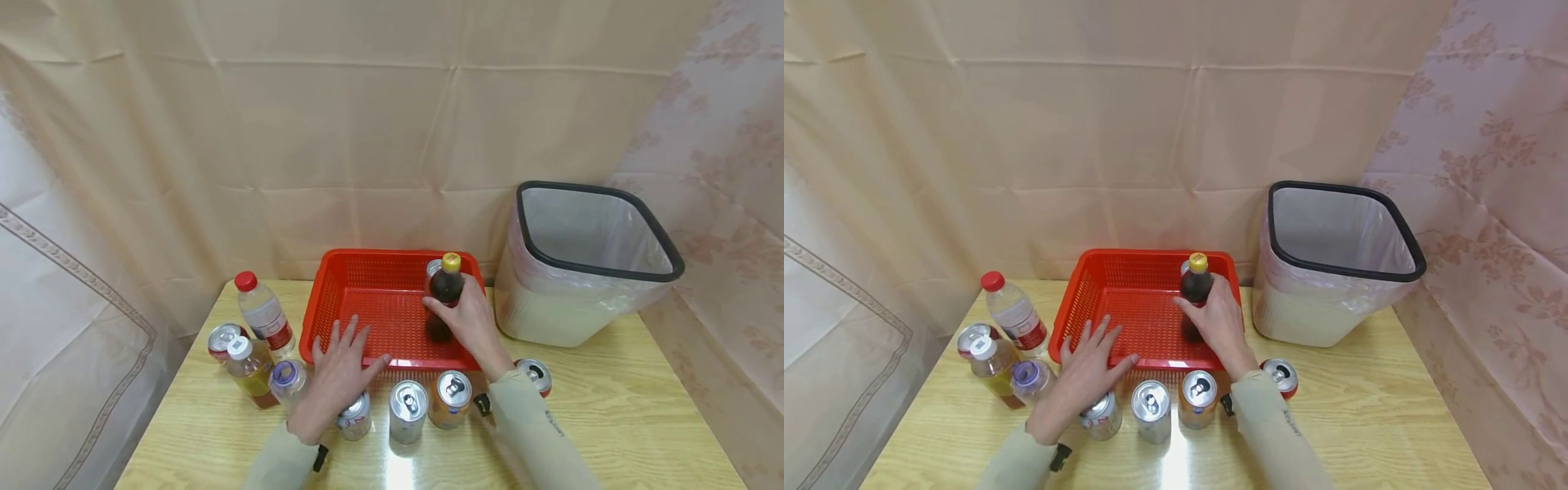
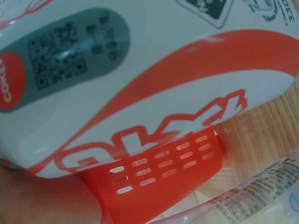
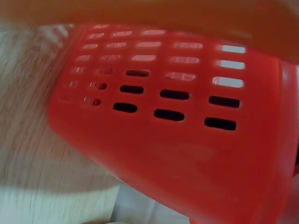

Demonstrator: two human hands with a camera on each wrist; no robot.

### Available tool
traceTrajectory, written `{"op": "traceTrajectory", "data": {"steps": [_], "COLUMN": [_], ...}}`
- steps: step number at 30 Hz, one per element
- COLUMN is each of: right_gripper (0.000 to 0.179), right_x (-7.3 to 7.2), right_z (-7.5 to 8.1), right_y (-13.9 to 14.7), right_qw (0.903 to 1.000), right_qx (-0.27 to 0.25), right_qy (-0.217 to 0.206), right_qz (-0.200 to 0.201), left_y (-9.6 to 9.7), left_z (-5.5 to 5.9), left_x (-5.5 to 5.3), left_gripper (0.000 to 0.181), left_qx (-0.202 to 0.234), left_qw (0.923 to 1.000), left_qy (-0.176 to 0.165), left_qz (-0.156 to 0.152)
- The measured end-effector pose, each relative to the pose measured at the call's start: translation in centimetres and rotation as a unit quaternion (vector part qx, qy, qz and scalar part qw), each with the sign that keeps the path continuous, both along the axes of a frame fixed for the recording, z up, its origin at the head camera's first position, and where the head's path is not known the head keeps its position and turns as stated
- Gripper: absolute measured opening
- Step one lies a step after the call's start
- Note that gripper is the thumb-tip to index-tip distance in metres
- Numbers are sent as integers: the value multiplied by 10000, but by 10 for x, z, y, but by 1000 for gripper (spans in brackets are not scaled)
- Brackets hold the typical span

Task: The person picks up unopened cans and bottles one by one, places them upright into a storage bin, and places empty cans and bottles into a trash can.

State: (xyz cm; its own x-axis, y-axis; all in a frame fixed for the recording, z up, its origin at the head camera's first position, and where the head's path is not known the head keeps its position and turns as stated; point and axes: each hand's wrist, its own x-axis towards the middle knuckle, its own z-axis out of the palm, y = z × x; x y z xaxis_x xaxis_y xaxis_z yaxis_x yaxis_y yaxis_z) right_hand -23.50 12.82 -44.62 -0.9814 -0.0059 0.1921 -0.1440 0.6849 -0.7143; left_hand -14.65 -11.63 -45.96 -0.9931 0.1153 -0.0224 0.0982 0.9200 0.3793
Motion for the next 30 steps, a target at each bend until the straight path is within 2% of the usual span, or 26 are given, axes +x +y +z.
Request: {"op": "traceTrajectory", "data": {"steps": [3,6,10,14,18,20,23,27,30], "right_gripper": [94,99,85,73,78,83,88,90,92], "right_x": [3,12,32,48,56,57,57,55,54], "right_z": [0,1,4,6,8,7,7,7,6], "right_y": [1,5,16,29,38,42,46,51,55], "right_qw": [10000,9999,9966,9824,9606,9474,9331,9262,9224], "right_qx": [10,133,679,1555,2480,2919,3373,3601,3694], "right_qy": [-60,13,448,943,1079,1072,889,438,139], "right_qz": [-20,-60,118,418,646,757,875,1025,1118], "left_y": [-1,-2,-3,-5,-6,-7,-7,-9,-14], "left_z": [0,-1,-1,3,14,22,35,51,59], "left_x": [0,1,4,8,11,13,17,25,30], "left_gripper": [80,81,81,79,80,80,79,75,70], "left_qx": [21,15,-63,-108,-129,-148,-79,262,531], "left_qw": [10000,10000,9999,9994,9988,9984,9975,9948,9883], "left_qy": [11,46,132,321,465,533,698,975,1428], "left_qz": [32,47,48,4,-66,-80,-97,-98,-113]}}
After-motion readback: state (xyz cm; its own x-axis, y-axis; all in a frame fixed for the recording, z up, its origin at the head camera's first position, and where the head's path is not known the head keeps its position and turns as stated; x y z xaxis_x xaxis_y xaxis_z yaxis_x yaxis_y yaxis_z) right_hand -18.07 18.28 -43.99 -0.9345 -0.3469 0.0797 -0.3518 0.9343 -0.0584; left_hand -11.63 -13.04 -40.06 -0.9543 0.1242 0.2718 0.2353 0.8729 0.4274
